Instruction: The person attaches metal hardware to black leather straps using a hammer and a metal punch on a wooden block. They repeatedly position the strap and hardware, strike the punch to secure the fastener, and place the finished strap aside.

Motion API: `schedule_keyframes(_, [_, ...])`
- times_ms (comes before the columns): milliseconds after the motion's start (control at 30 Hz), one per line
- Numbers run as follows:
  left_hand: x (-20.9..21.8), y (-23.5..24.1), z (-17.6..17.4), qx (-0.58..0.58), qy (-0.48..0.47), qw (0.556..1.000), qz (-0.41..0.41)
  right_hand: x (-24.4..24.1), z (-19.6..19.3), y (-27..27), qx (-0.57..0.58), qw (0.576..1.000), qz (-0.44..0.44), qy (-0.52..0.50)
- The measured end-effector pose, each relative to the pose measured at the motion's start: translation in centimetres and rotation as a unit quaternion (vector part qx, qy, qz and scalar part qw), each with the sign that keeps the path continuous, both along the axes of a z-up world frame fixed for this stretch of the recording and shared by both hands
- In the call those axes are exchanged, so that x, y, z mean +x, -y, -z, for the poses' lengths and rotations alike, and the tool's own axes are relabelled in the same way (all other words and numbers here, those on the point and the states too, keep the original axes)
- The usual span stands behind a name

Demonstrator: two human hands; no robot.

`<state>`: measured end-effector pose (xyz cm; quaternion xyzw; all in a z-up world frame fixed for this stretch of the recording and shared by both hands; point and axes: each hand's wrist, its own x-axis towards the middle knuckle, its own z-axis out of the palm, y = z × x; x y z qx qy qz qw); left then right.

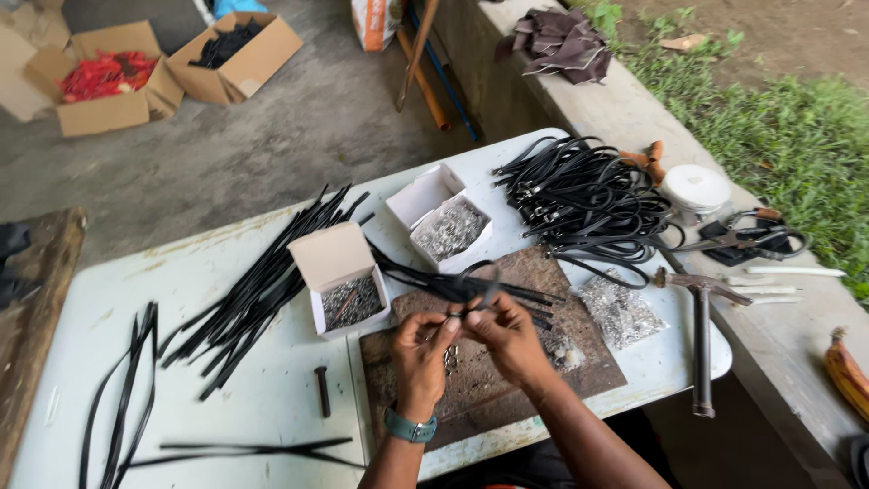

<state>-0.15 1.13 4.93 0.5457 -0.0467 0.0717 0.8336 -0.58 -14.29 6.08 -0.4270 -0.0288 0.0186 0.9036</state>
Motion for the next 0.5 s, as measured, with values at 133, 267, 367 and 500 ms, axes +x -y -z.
schedule_keyframes(133, [-0.6,0.3,-2.2,0.005,0.024,0.998,0.053,-0.3,-0.1,1.3,0.019,0.999,-0.024,0.042])
schedule_keyframes(267, [-1.0,0.4,-3.4,0.042,0.022,0.997,0.064,-0.6,-0.4,2.0,-0.004,0.999,-0.022,0.033])
schedule_keyframes(367, [-1.0,0.1,-3.8,0.097,0.028,0.993,0.053,-0.5,-0.9,2.7,-0.05,0.998,-0.008,0.027])
schedule_keyframes(500, [-1.1,0.0,-4.6,0.135,0.046,0.989,0.027,-0.7,-1.4,3.2,-0.242,0.969,0.024,0.043])
